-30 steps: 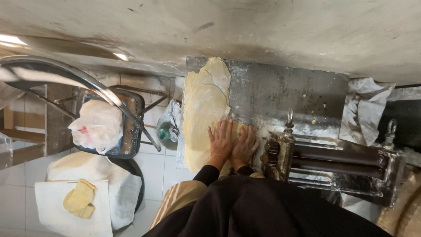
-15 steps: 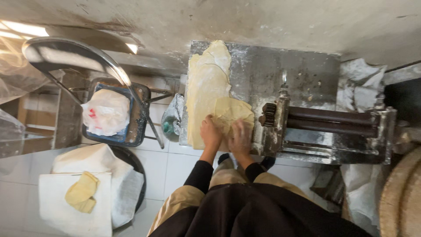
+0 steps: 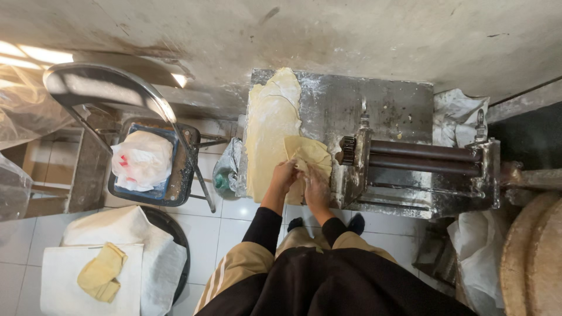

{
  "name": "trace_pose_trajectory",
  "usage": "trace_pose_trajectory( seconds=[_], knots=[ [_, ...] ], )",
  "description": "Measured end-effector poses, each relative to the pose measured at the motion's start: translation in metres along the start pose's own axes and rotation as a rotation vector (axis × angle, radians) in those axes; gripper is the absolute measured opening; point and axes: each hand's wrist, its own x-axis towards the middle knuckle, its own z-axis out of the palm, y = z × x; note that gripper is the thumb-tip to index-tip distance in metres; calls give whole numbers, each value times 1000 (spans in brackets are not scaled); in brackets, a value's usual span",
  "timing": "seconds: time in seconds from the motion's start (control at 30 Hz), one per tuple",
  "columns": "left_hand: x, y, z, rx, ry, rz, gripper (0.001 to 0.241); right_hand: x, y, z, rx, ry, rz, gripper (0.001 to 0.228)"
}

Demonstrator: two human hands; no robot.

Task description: The person feeds a piece of dough into a manual dough sheeter, turns the crank to flatten it, and then folds the sheeted dough. This process is repeated multiple times to further thin and refine the dough.

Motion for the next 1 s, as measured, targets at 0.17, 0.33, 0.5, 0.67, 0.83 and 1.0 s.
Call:
trace_pose_trajectory(
  seconds=[0.17,0.33,0.5,0.67,0.83,1.0],
  knots=[
    [-15,-23,-8,-512,-348,-19,36,12,-16,-30,10,-109,-37,42],
    [-24,-31,-24,-700,-585,54,39,-10,-63,-74,-57,-161,-543,30],
    [-40,-30,-8,-765,-801,51,44,-48,-109,-122,-150,-78,-727,48],
    [-74,-22,45,-771,-1025,-25,48,-48,-108,-178,-62,116,-789,31],
    [-92,-23,121,-534,-1131,7,54,-29,-87,-246,-42,325,-890,17],
    [-80,-19,199,-276,-1075,-184,59,-14,-60,-321,-138,363,-692,26]
  ],
)
